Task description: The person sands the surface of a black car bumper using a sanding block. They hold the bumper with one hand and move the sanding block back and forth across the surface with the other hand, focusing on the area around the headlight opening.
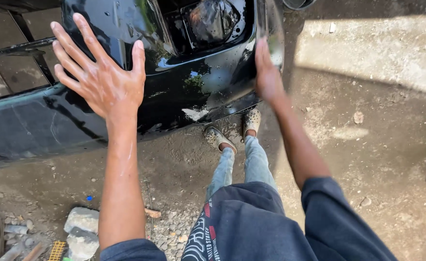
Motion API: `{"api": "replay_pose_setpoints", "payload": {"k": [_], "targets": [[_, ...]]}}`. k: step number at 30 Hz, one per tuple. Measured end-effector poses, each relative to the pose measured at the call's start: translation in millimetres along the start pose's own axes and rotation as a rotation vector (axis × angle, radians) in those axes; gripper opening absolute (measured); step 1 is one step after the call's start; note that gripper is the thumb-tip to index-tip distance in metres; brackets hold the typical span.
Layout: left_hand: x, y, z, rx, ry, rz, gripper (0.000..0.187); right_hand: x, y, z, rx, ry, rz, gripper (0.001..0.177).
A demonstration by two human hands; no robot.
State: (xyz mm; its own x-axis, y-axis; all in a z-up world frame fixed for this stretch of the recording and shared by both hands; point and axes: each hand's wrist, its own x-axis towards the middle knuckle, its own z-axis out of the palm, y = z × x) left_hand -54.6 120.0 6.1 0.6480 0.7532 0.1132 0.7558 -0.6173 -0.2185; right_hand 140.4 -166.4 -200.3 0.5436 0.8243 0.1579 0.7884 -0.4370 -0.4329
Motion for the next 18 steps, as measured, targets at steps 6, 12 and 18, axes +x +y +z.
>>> {"api": "replay_pose_setpoints", "payload": {"k": [6, 12, 18], "targets": [[3, 0, 1, 0.018, -0.006, -0.003, 0.095, -30, -37, -6, 0.057, -0.487, 0.423, 0.103], [3, 3, -2, 0.027, 0.017, -0.017, 0.096, -62, -105, 27, 0.008, 0.171, 0.139, 0.088], [1, 1, 0, -0.010, 0.013, -0.009, 0.097, -58, -59, 15, 0.245, -0.278, 0.536, 0.077]]}}
